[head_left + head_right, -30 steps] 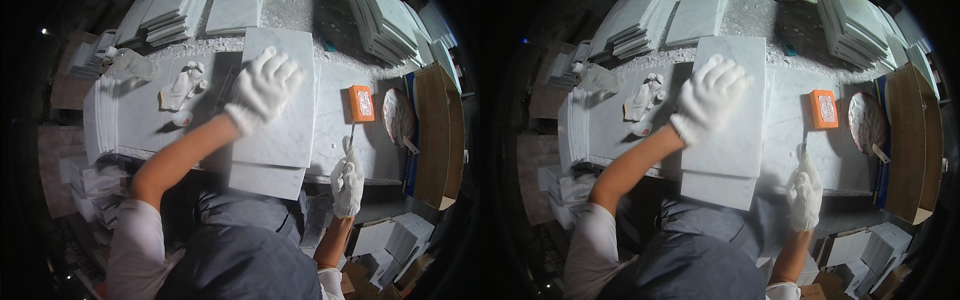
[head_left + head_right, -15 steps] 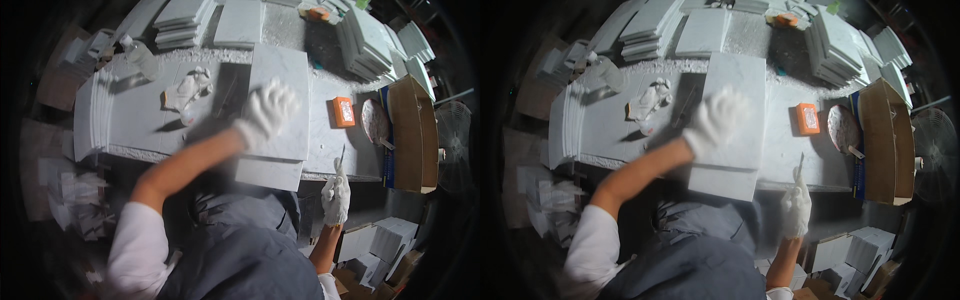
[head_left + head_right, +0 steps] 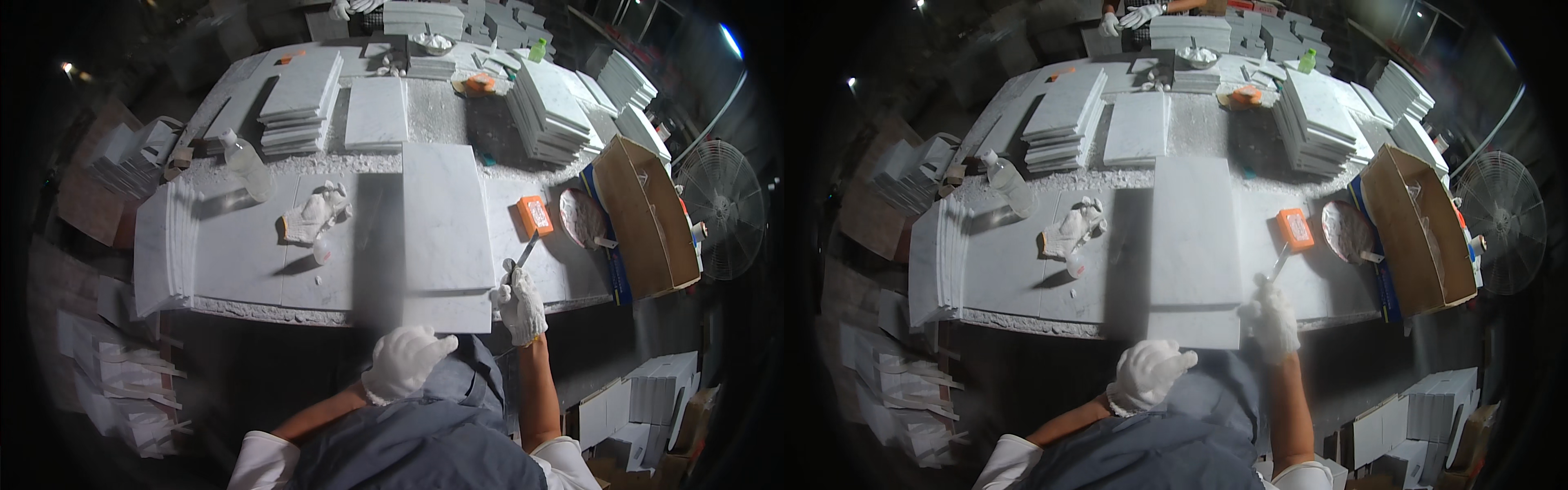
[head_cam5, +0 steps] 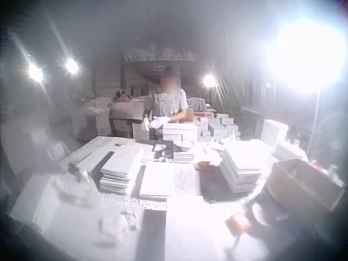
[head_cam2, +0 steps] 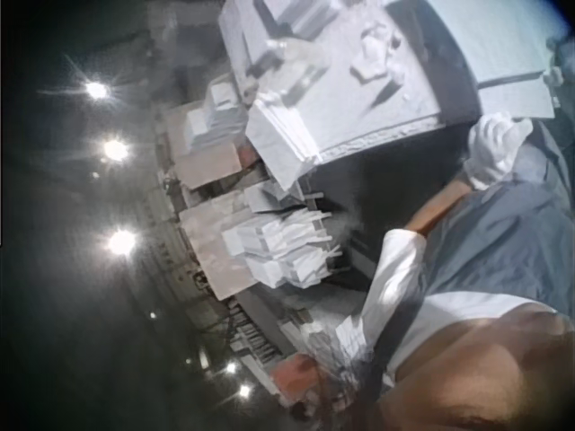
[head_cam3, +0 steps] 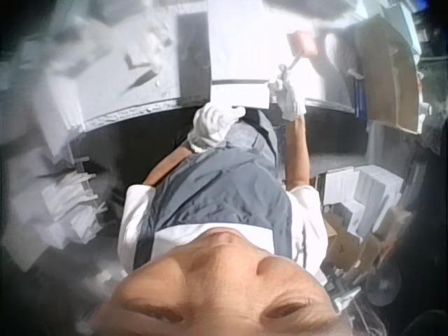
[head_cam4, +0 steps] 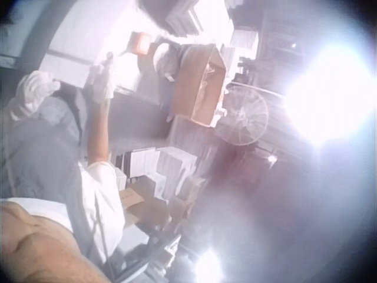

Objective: The person repeatedly scrapes and smooths the edges of white rectangular tiles using a metal scraper and a small orange block. They handle tiles one at a time, occasionally applying liquid from a small bottle, and place finished tiles into a nearby cardboard box.

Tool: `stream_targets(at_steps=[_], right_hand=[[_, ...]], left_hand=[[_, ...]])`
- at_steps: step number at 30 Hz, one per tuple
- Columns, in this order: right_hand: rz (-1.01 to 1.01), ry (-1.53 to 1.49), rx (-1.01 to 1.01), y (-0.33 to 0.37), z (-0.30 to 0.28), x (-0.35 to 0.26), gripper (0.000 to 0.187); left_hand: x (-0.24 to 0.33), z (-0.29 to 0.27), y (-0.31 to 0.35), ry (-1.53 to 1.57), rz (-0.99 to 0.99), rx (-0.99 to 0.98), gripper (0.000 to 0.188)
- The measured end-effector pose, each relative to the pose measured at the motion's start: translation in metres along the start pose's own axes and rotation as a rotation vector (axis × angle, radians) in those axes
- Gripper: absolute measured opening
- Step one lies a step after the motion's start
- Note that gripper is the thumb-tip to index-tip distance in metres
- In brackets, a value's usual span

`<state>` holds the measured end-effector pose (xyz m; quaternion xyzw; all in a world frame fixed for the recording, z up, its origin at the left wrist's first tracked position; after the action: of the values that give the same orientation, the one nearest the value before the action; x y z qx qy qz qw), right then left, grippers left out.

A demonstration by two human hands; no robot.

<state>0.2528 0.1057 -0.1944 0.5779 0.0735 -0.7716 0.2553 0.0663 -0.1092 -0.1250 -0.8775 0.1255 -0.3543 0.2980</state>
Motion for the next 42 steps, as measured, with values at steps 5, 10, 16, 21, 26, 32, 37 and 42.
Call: stream_targets(at_steps=[5,10,16,21,26,32,37,42], right_hand=[[-0.369,0.615,0.145,-0.029,-0.016,0.013,0.034],[-0.307,0.519,0.262,-0.035,-0.027,0.030,0.028],[0.037,-0.217,0.300,-0.031,-0.014,0.027,0.023],[0.027,-0.233,0.200,-0.024,-0.008,0.016,0.022],[0.014,-0.271,0.144,-0.021,-0.005,0.011,0.021],[0.134,-0.248,0.183,-0.015,0.000,0.004,0.023],[0.124,-0.261,0.168,-0.013,-0.001,0.003,0.026],[0.091,-0.248,0.104,-0.017,-0.004,0.006,0.026]], left_hand=[[-0.007,0.013,-0.004,0.226,0.102,-0.091,0.046],[-0.010,0.022,0.005,0.485,0.022,-0.172,0.066],[-0.017,0.034,0.013,0.831,-0.739,-0.343,0.031],[-0.017,0.046,0.013,1.042,-1.000,-0.365,0.020],[-0.020,0.047,0.017,0.473,-0.543,-0.449,0.028],[-0.029,0.055,0.028,0.507,-0.800,-0.635,0.036],[-0.017,0.048,0.019,0.380,-0.573,-0.572,0.038],[-0.016,0.045,0.010,0.424,-0.685,-0.654,0.037]])
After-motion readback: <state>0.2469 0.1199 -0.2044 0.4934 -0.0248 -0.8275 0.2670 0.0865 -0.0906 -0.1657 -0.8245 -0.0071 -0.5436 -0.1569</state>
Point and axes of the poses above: each hand's wrist, its own y-axis away from the middle knuckle, its own z-axis out of the palm, x = y × z, the point moved 2 cm from there along -y, towards the middle knuckle, and after that the axes turned 9 degrees about y, right-handed, at the moved point
